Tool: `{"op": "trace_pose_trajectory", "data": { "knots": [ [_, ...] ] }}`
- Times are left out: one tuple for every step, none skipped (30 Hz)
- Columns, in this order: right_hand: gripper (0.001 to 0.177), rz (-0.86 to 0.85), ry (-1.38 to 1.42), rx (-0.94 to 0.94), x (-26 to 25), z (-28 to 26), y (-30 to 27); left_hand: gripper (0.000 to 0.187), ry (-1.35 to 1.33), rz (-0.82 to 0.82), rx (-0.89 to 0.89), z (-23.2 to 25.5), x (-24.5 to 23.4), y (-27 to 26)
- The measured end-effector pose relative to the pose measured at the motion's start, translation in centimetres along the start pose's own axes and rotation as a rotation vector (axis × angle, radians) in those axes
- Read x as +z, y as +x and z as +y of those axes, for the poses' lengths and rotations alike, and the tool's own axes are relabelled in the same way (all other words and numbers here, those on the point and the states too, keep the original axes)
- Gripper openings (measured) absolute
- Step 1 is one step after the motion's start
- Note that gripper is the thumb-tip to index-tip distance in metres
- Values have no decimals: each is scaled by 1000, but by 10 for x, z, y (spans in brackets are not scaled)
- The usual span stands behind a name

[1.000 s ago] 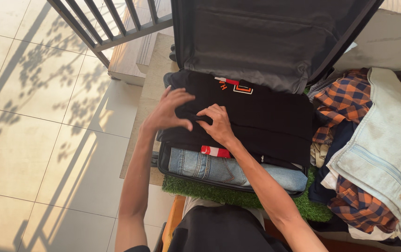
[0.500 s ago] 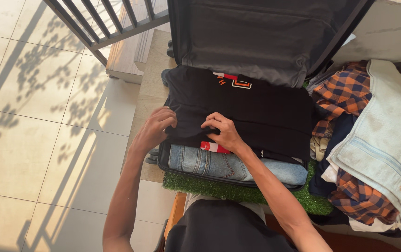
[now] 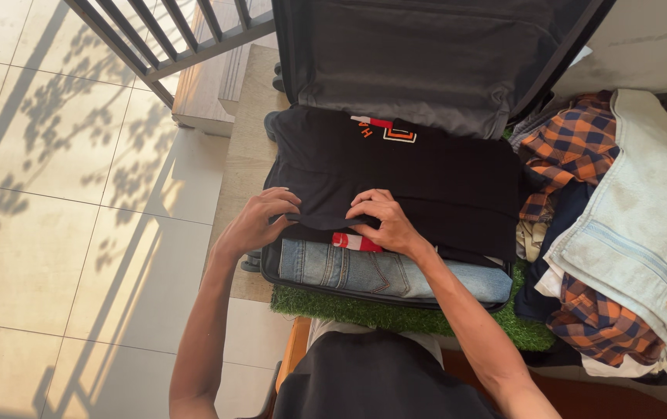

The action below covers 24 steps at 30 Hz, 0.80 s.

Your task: The person packs a suitcase by folding a black shirt, placing it over other clothes, smoothing it, and then folding a light-colored towel and a white shirt on top of the packed items.

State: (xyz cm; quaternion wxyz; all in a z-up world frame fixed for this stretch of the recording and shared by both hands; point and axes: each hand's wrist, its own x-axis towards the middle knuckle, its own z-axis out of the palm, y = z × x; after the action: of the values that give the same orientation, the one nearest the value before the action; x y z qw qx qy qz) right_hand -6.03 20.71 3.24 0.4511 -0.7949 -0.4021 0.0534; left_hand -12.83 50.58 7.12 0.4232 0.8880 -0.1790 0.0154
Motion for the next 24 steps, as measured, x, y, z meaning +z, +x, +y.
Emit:
{"op": "trace_pose_trajectory", "data": {
  "knots": [
    [22,0,1,2,-2,1,-1,15,0,-2,-1,-2,2,-1],
    [21,-9,22,35,-3,3,-2,20,-3,3,-6,-4,3,-1],
    [19,-19,42,67,-3,5,-3,26,-6,7,-10,-5,5,-2],
    [19,-18,41,68,-4,8,-3,26,-6,6,-8,-6,5,-2],
    [18,-22,60,42,-4,11,-3,25,-14,-10,-58,-7,5,-2],
    [17,-27,79,16,-4,13,-3,25,-22,-26,-109,-7,6,-2],
    [17,-26,78,18,-4,16,-4,25,-23,-28,-108,-7,7,-1],
    [17,-46,82,49,-4,18,-4,24,-32,-23,-124,-8,7,0],
    [17,-67,87,81,-4,20,-3,23,-42,-18,-141,-10,7,1],
    [17,-65,88,81,-4,22,-1,23,-41,-19,-141,-12,7,2],
    [18,-52,67,96,-6,24,2,20,-86,10,-144,-16,7,4],
    [19,-39,44,112,-8,26,6,17,-132,40,-146,-21,7,7],
    [19,-39,45,112,-10,28,13,17,-132,39,-147,-28,8,11],
    [19,12,28,51,-13,31,21,13,-139,78,-148,-35,10,16],
    [19,62,11,-9,-15,32,30,12,-145,117,-149,-43,12,22],
    [19,63,12,-9,-19,34,39,12,-145,116,-149,-51,14,29],
    [20,59,53,145,-23,35,48,16,-176,138,-265,-57,17,37],
    [21,53,94,300,-26,36,57,28,-207,160,-381,-62,18,44],
    [21,53,94,301,-28,36,65,28,-208,159,-381,-65,18,51],
    [26,72,204,367,-29,38,71,20,-381,205,-395,-65,19,59],
    [32,90,313,433,-30,39,76,15,-554,250,-407,-63,21,66],
    [32,90,315,436,-31,42,79,15,-555,248,-409,-59,21,71],
    [36,101,374,429,-31,44,82,12,-586,303,-448,-54,22,76],
    [41,113,433,421,-31,47,83,25,-616,359,-485,-49,21,80]
  ]
}}
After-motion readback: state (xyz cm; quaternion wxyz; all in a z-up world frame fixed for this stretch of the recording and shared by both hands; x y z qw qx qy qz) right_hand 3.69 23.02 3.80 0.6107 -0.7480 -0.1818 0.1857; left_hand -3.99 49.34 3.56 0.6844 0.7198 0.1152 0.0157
